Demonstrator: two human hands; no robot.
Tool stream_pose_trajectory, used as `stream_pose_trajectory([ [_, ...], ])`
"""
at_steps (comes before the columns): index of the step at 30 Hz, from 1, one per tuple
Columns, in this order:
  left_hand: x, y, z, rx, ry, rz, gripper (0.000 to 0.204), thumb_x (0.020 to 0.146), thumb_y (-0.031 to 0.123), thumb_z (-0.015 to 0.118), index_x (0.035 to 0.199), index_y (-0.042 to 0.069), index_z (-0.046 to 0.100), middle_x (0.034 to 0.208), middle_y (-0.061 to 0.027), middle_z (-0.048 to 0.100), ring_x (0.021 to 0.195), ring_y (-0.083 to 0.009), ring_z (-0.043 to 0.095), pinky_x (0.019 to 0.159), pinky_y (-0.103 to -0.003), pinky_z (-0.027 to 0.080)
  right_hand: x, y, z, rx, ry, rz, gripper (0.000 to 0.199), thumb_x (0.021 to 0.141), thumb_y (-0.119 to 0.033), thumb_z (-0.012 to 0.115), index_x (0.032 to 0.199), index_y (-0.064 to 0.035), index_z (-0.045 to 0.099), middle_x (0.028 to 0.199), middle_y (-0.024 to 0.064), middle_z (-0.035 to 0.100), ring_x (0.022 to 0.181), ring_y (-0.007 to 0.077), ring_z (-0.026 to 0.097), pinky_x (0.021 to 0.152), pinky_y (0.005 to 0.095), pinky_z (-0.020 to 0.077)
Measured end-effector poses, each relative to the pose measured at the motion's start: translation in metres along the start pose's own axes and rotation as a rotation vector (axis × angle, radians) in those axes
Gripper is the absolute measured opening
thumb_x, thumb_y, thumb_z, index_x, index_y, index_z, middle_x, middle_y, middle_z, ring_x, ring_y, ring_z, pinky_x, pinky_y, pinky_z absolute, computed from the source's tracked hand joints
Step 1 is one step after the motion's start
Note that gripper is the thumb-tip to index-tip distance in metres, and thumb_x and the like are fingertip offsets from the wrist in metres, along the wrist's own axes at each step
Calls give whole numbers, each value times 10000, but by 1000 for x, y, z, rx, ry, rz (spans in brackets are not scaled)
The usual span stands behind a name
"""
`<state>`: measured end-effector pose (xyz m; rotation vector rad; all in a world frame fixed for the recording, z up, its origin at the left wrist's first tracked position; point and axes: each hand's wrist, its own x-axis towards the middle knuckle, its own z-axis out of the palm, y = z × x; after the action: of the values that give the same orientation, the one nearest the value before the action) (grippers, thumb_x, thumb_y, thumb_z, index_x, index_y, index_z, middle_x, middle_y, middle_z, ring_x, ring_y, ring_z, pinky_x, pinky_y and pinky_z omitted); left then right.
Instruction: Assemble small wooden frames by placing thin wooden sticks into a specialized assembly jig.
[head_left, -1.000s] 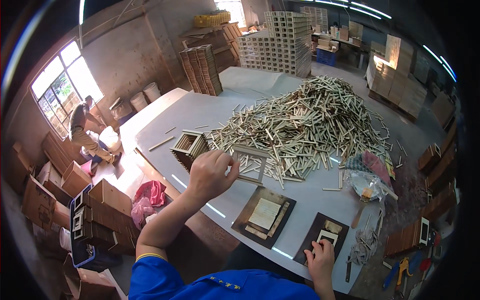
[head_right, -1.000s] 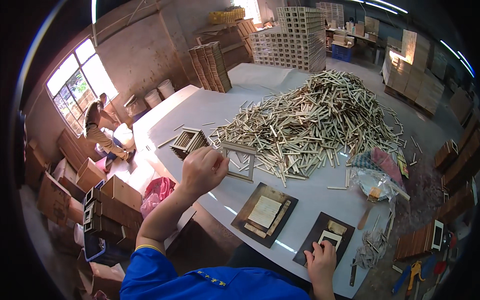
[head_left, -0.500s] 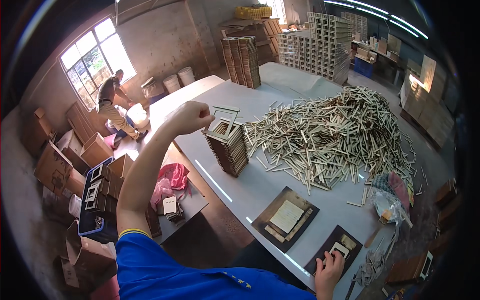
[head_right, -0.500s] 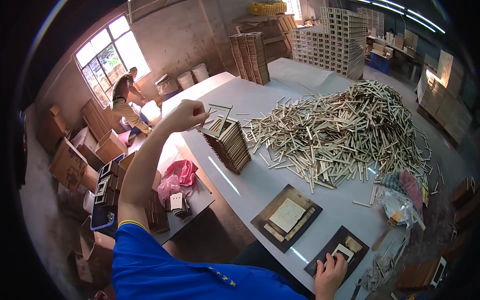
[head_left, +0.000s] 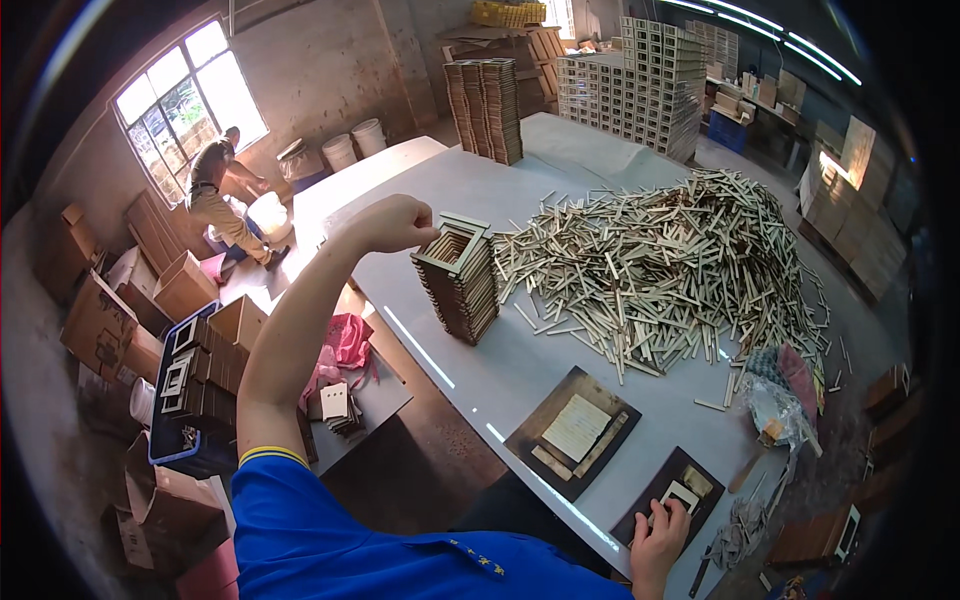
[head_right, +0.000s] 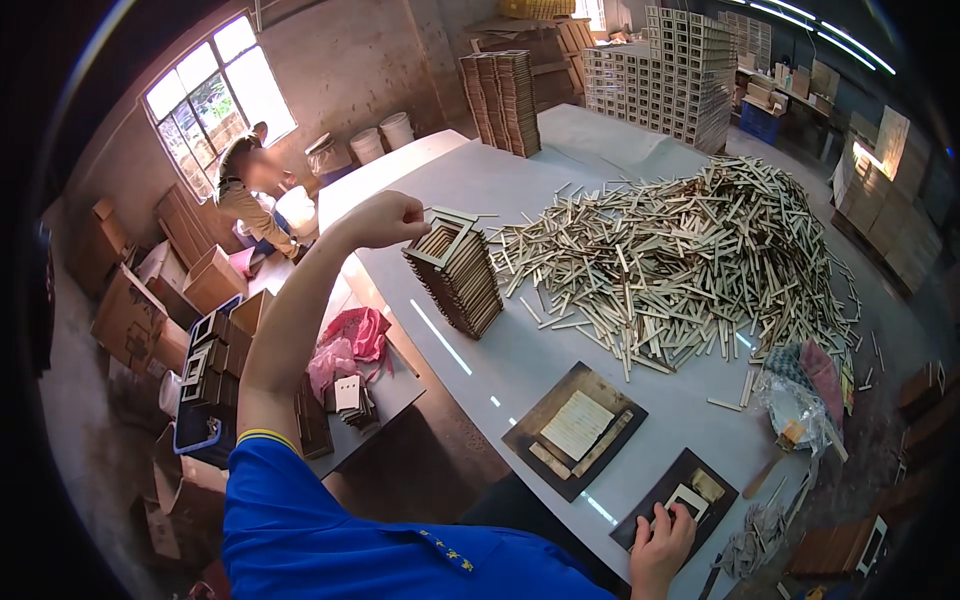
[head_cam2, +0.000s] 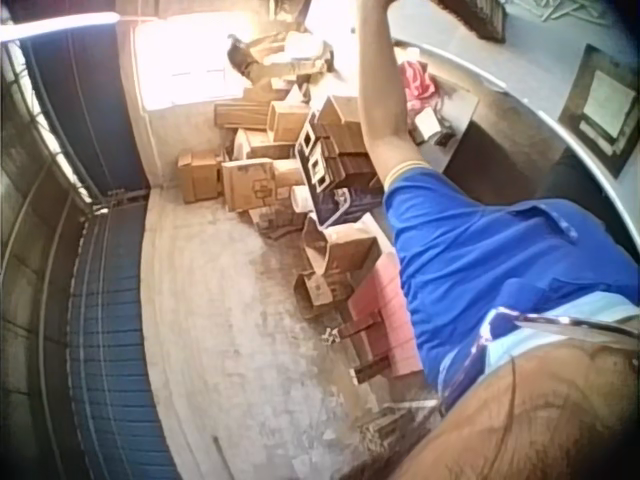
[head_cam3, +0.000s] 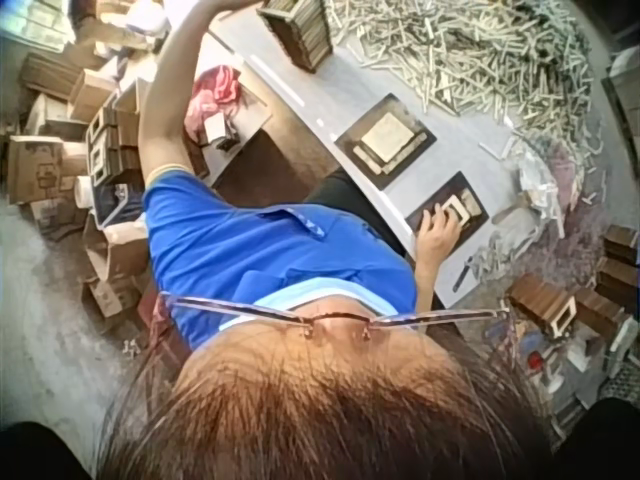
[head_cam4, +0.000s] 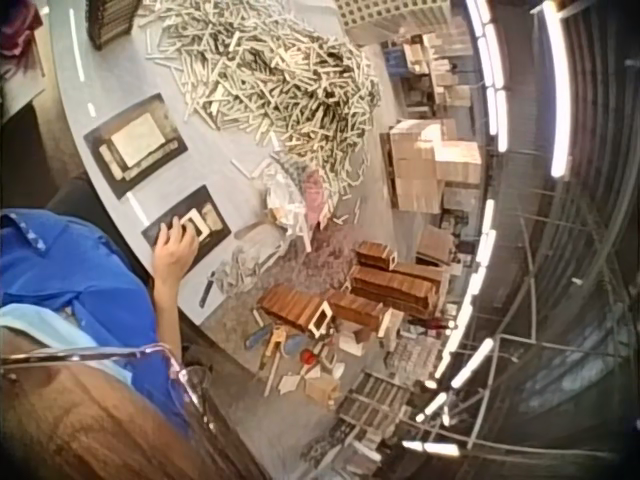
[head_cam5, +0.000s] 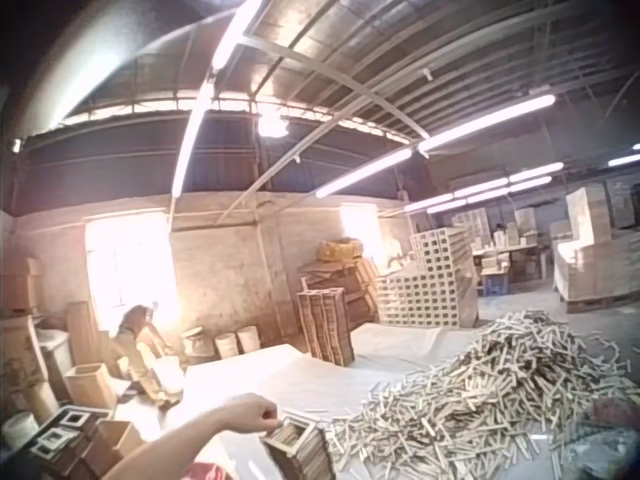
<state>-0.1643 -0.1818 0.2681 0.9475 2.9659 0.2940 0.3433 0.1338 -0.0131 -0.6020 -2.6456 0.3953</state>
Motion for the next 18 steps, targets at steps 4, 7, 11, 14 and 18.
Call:
stream_pose_trajectory([
  [4, -1, 2, 0, 23, -25, 2, 308, 921, 336, 656, 848, 52, 751, 732, -55, 697, 661, -219, 591, 681, -343, 500, 0, -1, 0, 0, -8, 7, 348, 848, -57, 808, 1168, 0, 683, 1259, 177, 567, 1112, 362, 571, 979, 471, 510],
  [7, -3, 1, 0, 35, -40, -16, 324, 922, 355, 657, 861, 50, 750, 742, -60, 702, 671, -219, 599, 690, -343, 506, -1, -2, 0, 2, -2, 4, 346, 843, -52, 803, 1163, 1, 683, 1260, 176, 567, 1115, 364, 570, 976, 472, 509],
  [11, -3, -3, 5, 22, -10, -4, 351, 928, 391, 683, 867, 51, 742, 761, -61, 708, 675, -223, 603, 695, -346, 510, -3, -1, -2, 9, 10, 1, 343, 841, -50, 797, 1162, -3, 688, 1263, 174, 573, 1105, 363, 576, 971, 468, 513],
  [14, -2, -7, 9, 70, 62, -29, 349, 946, 396, 721, 934, 48, 726, 789, -60, 707, 682, -226, 616, 694, -358, 516, 0, -3, -3, 18, 17, -3, 343, 839, -50, 795, 1163, -6, 691, 1263, 171, 578, 1096, 360, 581, 966, 465, 515],
  [18, -33, 38, 25, 3, 568, 184, 207, 924, 229, 767, 1026, 60, 706, 803, -54, 697, 685, -225, 631, 681, -361, 521, 4, -8, -11, 37, 32, -8, 350, 837, -59, 796, 1169, -14, 697, 1258, 160, 596, 1067, 353, 596, 956, 453, 521],
])
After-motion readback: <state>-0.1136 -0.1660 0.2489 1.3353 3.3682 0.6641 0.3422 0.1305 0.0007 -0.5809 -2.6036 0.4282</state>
